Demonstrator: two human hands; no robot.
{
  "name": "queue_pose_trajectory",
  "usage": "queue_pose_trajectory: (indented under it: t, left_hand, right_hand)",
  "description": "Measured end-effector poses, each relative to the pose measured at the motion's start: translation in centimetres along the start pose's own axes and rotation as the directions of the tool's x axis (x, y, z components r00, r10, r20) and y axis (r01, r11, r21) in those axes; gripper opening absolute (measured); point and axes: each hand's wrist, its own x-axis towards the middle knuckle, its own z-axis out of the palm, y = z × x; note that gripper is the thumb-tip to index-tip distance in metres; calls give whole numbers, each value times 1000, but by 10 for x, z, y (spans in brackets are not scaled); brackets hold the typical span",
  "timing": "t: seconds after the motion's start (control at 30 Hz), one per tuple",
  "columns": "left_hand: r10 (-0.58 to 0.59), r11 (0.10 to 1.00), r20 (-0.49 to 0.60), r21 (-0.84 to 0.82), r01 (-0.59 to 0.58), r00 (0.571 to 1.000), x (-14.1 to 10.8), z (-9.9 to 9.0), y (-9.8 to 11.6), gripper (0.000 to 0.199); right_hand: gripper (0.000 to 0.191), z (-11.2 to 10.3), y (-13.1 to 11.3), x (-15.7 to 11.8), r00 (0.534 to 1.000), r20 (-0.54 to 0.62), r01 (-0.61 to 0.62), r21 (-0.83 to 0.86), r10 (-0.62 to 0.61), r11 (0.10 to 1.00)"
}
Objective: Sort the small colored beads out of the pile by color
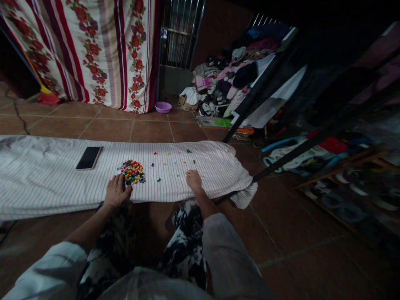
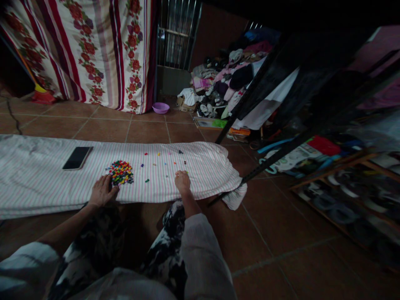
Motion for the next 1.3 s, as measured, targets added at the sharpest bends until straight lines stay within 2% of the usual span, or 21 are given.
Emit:
queue_pose_trajectory:
  t: [0.27,0.6,0.77,0.87,1.0,1.17,1.3]
  left_hand:
    - [-28,999,-25,26,29,999,1,11,-7,64]
    - [-27,999,-34,-28,26,999,0,5,-2,58]
    - [-30,998,-76,-62,25,997,1,9,-5,61]
    - [-17,998,-91,-66,11,996,0,11,-6,58]
    - [9,1000,-61,-18,-10,998,-2,11,-7,55]
    - [74,995,-14,64,-73,997,-3,7,-7,47]
    - [26,998,4,53,-27,1000,-2,1,-2,51]
  right_hand:
    - [27,-7,4,1,999,26,26,31,-26,999]
    - [29,-8,14,5,998,-24,65,138,-62,988]
    - [32,-16,26,10,986,-162,-24,141,47,990]
    - [32,-20,35,13,983,-161,-74,99,90,992]
    - [28,-18,44,15,993,-107,-49,70,56,996]
    - [24,-14,46,15,992,-114,-48,62,55,997]
    - [24,-13,45,16,986,-140,-86,42,91,995]
